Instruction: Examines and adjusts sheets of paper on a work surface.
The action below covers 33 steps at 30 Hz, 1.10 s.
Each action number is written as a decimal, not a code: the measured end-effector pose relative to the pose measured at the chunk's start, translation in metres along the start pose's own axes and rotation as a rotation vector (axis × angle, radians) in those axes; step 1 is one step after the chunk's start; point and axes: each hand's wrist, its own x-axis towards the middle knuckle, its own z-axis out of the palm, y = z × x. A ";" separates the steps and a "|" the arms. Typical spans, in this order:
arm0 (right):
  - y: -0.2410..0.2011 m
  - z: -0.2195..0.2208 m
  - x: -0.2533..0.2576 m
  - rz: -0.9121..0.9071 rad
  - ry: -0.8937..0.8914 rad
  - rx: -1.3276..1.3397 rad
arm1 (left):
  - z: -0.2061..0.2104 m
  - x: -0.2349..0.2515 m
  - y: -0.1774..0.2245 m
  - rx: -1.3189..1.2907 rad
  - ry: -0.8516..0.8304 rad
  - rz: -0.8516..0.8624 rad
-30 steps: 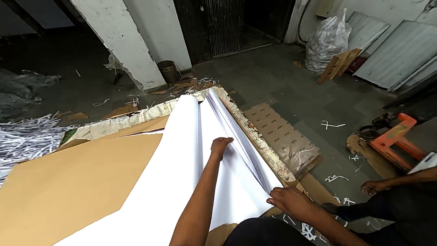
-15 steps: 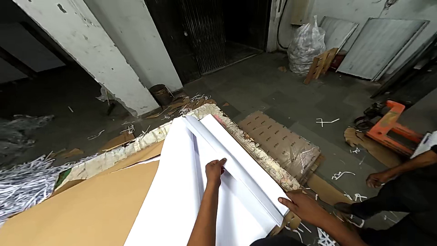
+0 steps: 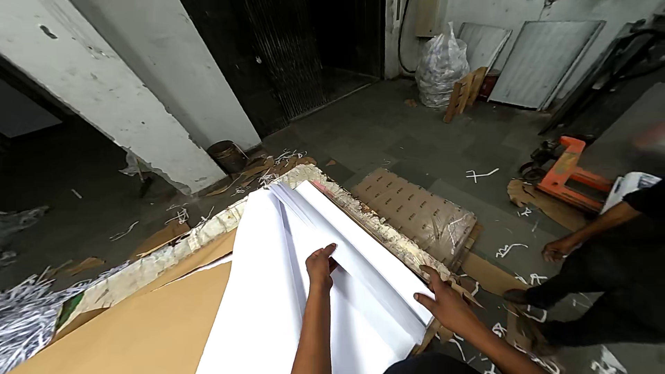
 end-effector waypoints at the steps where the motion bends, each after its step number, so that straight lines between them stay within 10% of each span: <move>1: 0.001 0.000 0.002 0.036 -0.013 0.056 | -0.007 -0.001 0.005 0.009 0.004 0.018; 9: -0.001 -0.014 -0.002 0.093 -0.205 -0.320 | -0.145 0.005 0.036 0.134 -0.041 0.050; 20: -0.046 -0.024 -0.005 0.045 -0.331 -0.560 | -0.202 0.024 0.064 0.248 0.101 0.101; 25: -0.049 -0.026 -0.013 0.020 -0.308 -0.471 | -0.278 0.035 0.080 0.745 0.295 0.175; 29: -0.049 -0.024 -0.018 0.069 -0.270 -0.542 | -0.242 0.000 0.093 1.162 0.488 0.358; 33: -0.061 -0.017 -0.019 0.045 -0.267 -0.646 | -0.136 -0.029 0.079 0.850 0.047 0.649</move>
